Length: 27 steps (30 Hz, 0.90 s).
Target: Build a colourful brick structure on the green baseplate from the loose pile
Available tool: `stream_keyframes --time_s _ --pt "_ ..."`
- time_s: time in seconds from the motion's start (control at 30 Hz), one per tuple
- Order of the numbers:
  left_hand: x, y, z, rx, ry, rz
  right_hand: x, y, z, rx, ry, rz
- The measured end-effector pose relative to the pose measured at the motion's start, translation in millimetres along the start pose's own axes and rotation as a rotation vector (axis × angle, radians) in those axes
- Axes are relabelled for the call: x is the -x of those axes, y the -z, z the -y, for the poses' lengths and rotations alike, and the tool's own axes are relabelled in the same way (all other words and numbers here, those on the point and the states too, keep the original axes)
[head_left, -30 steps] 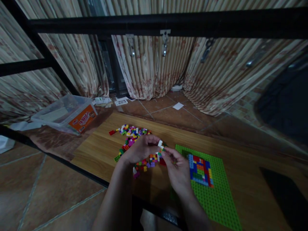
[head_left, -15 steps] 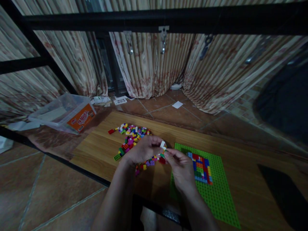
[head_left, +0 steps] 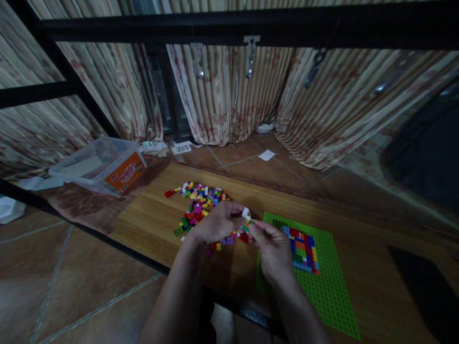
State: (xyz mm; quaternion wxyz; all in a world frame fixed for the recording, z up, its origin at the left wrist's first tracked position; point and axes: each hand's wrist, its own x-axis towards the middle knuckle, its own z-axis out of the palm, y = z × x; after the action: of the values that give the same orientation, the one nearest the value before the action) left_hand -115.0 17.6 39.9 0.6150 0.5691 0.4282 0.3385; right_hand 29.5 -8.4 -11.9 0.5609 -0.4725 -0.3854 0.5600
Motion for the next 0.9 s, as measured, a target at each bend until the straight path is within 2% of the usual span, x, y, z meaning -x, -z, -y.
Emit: stream_keyframes --time_s 0.13,0.23,0.37,0.5,0.7,0.8,0.9 --pt "0 -3 0 0.065 0.0 -0.001 0 1 0 -0.06 -0.033 0.023" --pt "0 -2 3 0.072 0.012 -0.041 -1 -1 -2 -0.019 -0.021 0.007" --pt "-2 5 13 -0.052 0.032 -0.176 -1 0 -5 0.256 0.082 -0.033" --pt "-6 15 26 -0.211 0.018 -0.304 -1 0 -5 0.627 0.286 0.018" --pt "-7 21 30 -0.292 -0.015 -0.303 -2 -6 -9 0.913 0.499 0.14" --pt "-7 21 28 -0.288 -0.027 -0.297 -3 -8 -10 0.936 0.519 0.158" --pt "-7 19 27 -0.25 -0.028 -0.29 -4 -8 -7 0.905 0.478 0.137"
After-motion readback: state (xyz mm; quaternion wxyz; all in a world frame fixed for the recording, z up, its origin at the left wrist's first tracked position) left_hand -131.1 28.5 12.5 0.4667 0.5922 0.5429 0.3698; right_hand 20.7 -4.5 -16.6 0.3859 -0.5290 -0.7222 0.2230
